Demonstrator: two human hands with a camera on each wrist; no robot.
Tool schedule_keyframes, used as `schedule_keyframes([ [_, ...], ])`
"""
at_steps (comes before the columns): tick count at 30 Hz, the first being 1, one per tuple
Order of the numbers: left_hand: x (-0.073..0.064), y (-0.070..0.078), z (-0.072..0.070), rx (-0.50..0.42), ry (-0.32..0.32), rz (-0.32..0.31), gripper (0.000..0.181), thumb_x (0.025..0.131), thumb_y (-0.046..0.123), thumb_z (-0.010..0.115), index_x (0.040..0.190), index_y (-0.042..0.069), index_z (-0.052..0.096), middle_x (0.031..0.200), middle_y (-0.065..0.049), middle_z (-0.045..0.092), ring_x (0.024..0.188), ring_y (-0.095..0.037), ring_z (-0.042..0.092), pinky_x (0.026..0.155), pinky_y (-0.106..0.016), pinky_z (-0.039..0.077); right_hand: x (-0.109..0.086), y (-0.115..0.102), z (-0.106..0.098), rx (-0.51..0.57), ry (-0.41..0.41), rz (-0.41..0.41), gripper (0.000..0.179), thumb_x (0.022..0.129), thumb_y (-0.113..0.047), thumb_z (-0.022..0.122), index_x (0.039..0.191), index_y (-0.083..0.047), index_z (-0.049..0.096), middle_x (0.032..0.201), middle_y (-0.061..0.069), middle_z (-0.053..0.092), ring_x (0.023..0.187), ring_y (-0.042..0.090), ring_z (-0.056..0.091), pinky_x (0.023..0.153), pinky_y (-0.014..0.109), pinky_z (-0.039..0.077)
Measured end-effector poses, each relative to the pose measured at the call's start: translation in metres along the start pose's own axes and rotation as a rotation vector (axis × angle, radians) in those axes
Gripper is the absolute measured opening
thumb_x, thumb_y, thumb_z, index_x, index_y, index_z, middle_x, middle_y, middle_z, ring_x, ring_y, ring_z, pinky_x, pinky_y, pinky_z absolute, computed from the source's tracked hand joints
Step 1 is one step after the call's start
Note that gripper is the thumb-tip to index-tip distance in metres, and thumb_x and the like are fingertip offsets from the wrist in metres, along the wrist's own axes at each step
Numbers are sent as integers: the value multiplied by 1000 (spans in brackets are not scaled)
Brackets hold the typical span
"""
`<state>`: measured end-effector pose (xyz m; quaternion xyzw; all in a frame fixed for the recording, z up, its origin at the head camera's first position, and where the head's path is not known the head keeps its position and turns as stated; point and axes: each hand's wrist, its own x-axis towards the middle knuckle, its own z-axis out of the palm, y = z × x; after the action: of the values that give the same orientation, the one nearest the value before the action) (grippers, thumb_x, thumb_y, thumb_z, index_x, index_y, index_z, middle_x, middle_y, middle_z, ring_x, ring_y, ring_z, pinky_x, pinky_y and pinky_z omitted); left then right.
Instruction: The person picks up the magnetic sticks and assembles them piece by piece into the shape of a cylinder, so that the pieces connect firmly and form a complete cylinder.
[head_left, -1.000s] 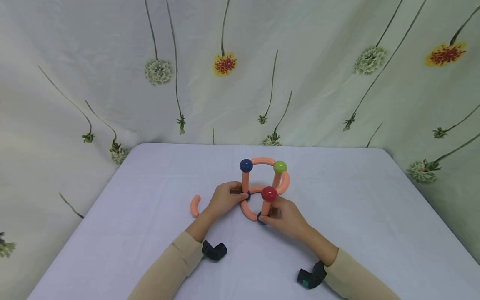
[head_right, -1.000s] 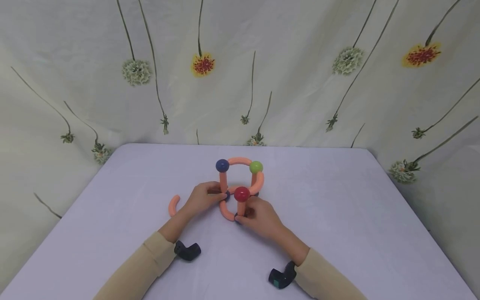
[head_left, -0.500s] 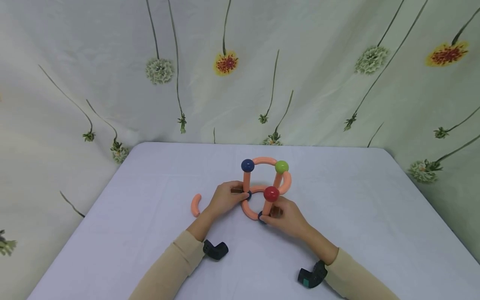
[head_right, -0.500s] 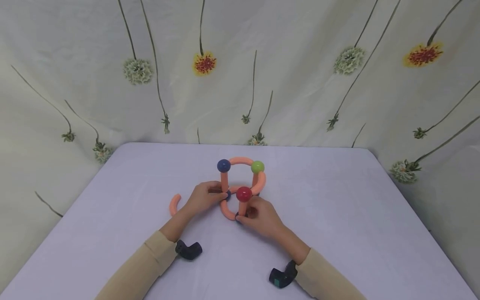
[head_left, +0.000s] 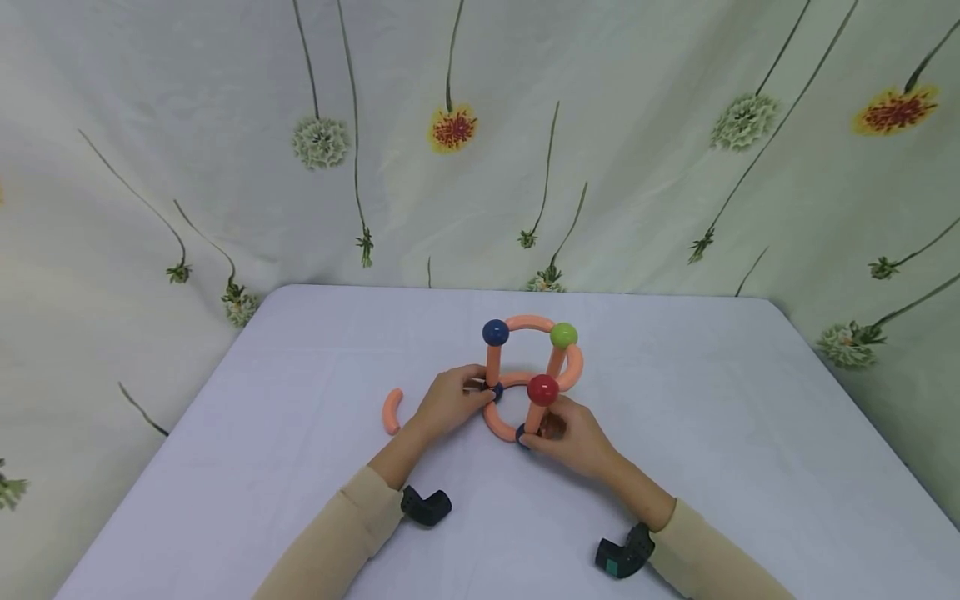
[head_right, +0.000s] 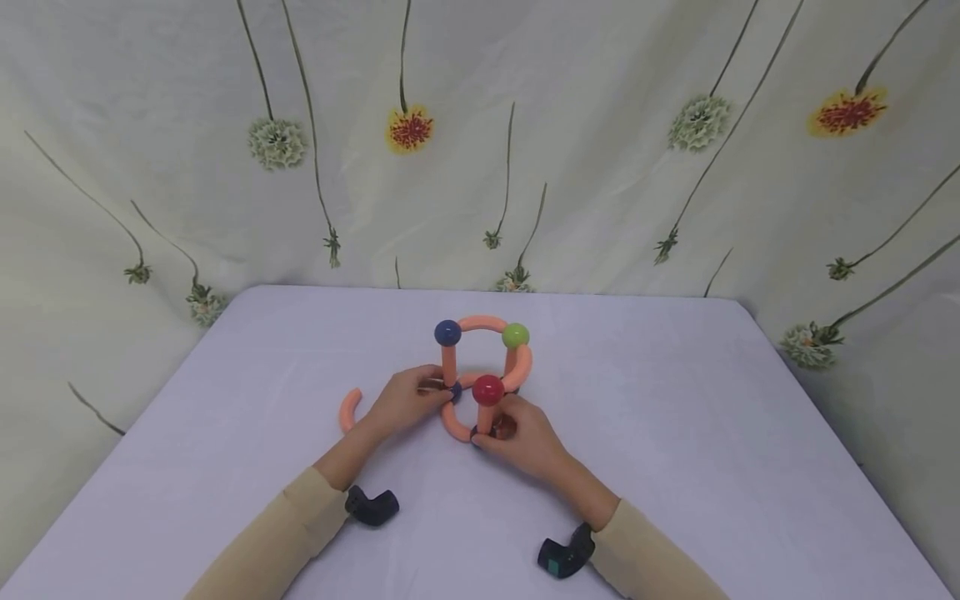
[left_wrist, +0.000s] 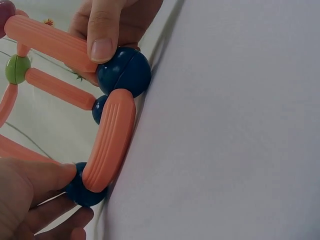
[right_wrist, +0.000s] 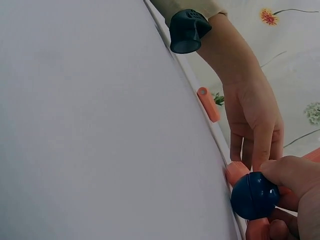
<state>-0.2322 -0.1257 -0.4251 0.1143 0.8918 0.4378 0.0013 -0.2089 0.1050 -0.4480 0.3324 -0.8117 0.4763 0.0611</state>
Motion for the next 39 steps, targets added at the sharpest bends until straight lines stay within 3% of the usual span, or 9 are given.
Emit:
schedule_keyframes([
  [7,-15,1,-19,126,0,-39,31,91,13,66,122,9,66,122,-6,65,111,-26,61,94,-46,47,0,2,1,-3,5,-16,24,78,-9,81,93,-11,62,80,-5,55,71,12,53,62,25,48],
  [16,-26,-14,-35,120,-10,-56,26,90,11,67,116,9,69,114,-3,68,105,-24,62,92,-44,48,-2,3,-1,16,4,10,26,77,-7,81,92,-13,61,80,-4,56,71,15,53,63,26,47],
  [22,-38,-23,-48,106,36,-68,24,91,12,66,114,8,69,114,-5,68,103,-23,62,92,-43,48,-2,4,0,18,-3,24,26,78,-8,81,94,-12,61,81,-3,56,71,14,53,63,25,48],
  [29,-50,-32,-77,28,107,-174,26,93,13,63,118,6,67,114,-10,65,96,-25,62,75,-37,52,-1,5,0,6,12,-36,26,77,-7,81,93,-12,62,80,-3,56,70,14,53,61,26,47],
  [34,-58,-35,-92,87,147,-267,34,93,22,60,123,6,65,123,-16,58,109,-33,56,85,-46,46,-1,6,0,10,14,-61,24,78,-7,81,92,-11,62,80,-2,56,70,14,53,61,26,47],
  [39,-62,-37,-94,146,113,-312,42,94,29,61,125,1,62,119,-19,60,109,-35,55,85,-49,47,-1,5,0,18,13,-49,24,78,-8,81,93,-11,62,79,-3,55,69,13,52,61,26,48],
])
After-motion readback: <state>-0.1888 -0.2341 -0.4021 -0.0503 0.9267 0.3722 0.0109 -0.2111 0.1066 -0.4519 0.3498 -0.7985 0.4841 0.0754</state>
